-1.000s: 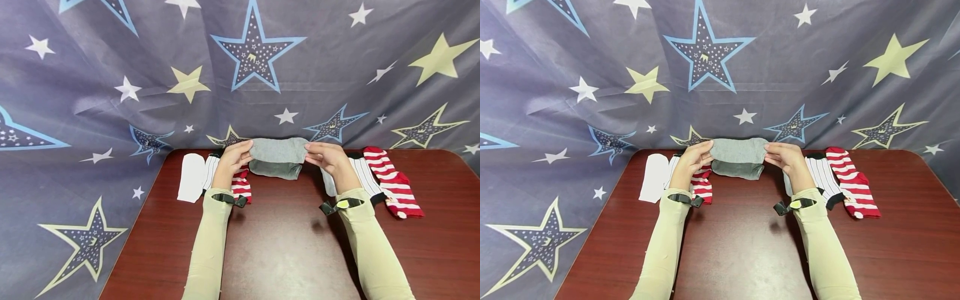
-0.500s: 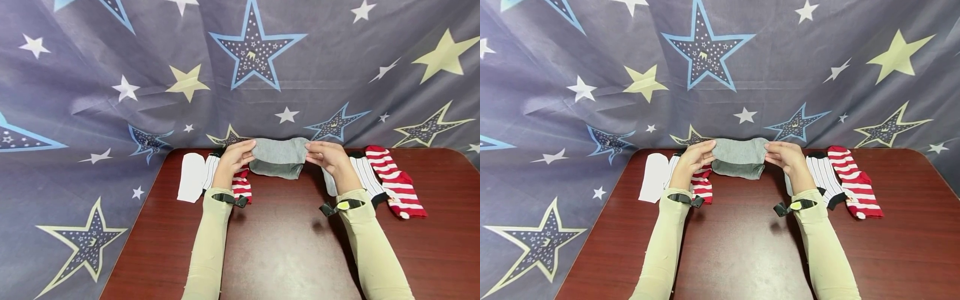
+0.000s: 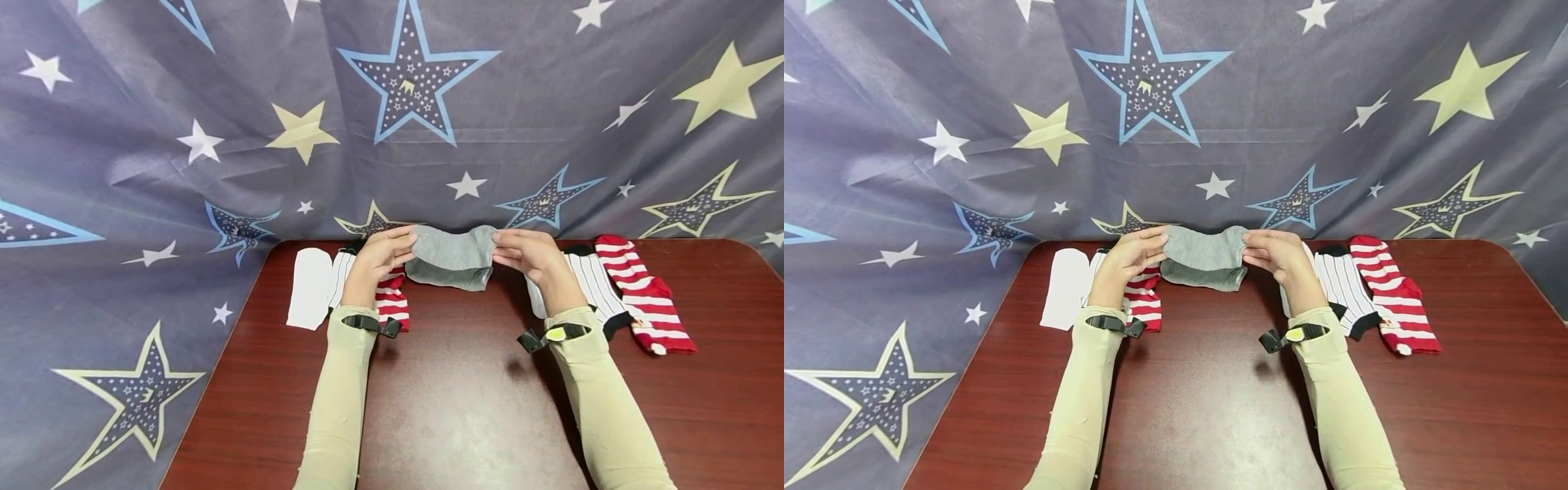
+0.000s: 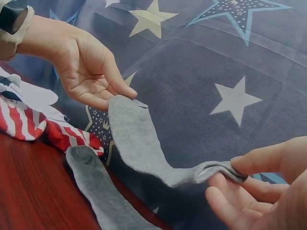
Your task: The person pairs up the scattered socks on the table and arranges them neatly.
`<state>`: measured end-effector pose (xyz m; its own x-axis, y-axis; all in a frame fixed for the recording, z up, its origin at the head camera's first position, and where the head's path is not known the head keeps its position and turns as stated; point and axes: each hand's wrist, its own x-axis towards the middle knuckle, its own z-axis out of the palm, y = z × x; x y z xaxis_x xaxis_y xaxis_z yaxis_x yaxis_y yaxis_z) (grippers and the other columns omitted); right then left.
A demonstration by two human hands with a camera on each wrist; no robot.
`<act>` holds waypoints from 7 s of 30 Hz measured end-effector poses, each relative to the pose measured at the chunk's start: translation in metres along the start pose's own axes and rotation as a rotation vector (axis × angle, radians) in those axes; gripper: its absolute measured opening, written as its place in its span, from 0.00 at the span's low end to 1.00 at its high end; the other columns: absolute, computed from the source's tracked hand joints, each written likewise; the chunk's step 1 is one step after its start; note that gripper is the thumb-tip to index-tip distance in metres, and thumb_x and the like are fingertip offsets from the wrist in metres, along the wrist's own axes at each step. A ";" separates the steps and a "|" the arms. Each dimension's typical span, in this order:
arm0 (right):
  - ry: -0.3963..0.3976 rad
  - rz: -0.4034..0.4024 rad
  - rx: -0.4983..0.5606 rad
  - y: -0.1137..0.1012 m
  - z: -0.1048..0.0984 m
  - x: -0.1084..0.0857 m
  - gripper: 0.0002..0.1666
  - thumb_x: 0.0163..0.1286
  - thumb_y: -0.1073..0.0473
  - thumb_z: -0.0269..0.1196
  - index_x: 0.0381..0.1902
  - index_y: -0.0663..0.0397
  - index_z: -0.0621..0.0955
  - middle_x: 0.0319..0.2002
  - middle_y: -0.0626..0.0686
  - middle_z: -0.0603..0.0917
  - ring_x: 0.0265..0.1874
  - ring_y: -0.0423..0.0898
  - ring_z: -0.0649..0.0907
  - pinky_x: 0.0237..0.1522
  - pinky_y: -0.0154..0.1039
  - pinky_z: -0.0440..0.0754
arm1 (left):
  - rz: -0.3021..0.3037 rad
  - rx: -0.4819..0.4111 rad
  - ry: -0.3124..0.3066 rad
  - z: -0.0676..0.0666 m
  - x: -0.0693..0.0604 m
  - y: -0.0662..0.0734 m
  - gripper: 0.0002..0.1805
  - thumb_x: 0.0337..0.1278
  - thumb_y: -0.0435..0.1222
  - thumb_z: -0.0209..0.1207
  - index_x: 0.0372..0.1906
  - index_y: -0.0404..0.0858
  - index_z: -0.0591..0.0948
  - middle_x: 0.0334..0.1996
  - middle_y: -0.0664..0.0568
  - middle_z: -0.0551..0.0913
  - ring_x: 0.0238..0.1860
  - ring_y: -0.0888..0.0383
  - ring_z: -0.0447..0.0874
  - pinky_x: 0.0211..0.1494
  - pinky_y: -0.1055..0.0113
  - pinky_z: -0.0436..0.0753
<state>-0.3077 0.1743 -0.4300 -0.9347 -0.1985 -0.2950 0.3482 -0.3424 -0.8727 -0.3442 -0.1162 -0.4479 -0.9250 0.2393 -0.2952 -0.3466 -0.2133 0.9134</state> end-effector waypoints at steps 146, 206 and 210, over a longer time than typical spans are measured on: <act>0.262 -0.047 -0.597 0.054 -0.004 0.022 0.16 0.67 0.67 0.68 0.47 0.75 0.80 0.17 0.38 0.78 0.21 0.33 0.79 0.25 0.27 0.80 | 0.041 0.998 0.479 0.002 0.001 -0.029 0.14 0.51 0.46 0.74 0.27 0.39 0.88 0.21 0.56 0.81 0.27 0.59 0.75 0.28 0.71 0.70; 0.456 -0.298 -0.479 0.051 -0.015 0.022 0.13 0.64 0.73 0.67 0.45 0.77 0.80 0.17 0.37 0.78 0.17 0.29 0.80 0.29 0.25 0.83 | 0.173 0.492 0.346 0.018 0.015 -0.051 0.10 0.56 0.23 0.65 0.43 0.26 0.87 0.40 0.35 0.89 0.21 0.63 0.85 0.32 0.69 0.89; 0.463 -0.273 -0.531 0.052 -0.015 0.022 0.14 0.64 0.72 0.66 0.47 0.74 0.81 0.19 0.37 0.78 0.19 0.28 0.79 0.29 0.23 0.80 | 0.172 0.511 0.360 0.020 0.016 -0.051 0.09 0.56 0.23 0.64 0.42 0.25 0.87 0.41 0.34 0.89 0.22 0.63 0.85 0.34 0.69 0.89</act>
<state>-0.3107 0.1654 -0.4878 -0.9583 0.2766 -0.0722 0.1276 0.1877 -0.9739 -0.3379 -0.0829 -0.4934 -0.9858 -0.1097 -0.1274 -0.1535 0.2785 0.9481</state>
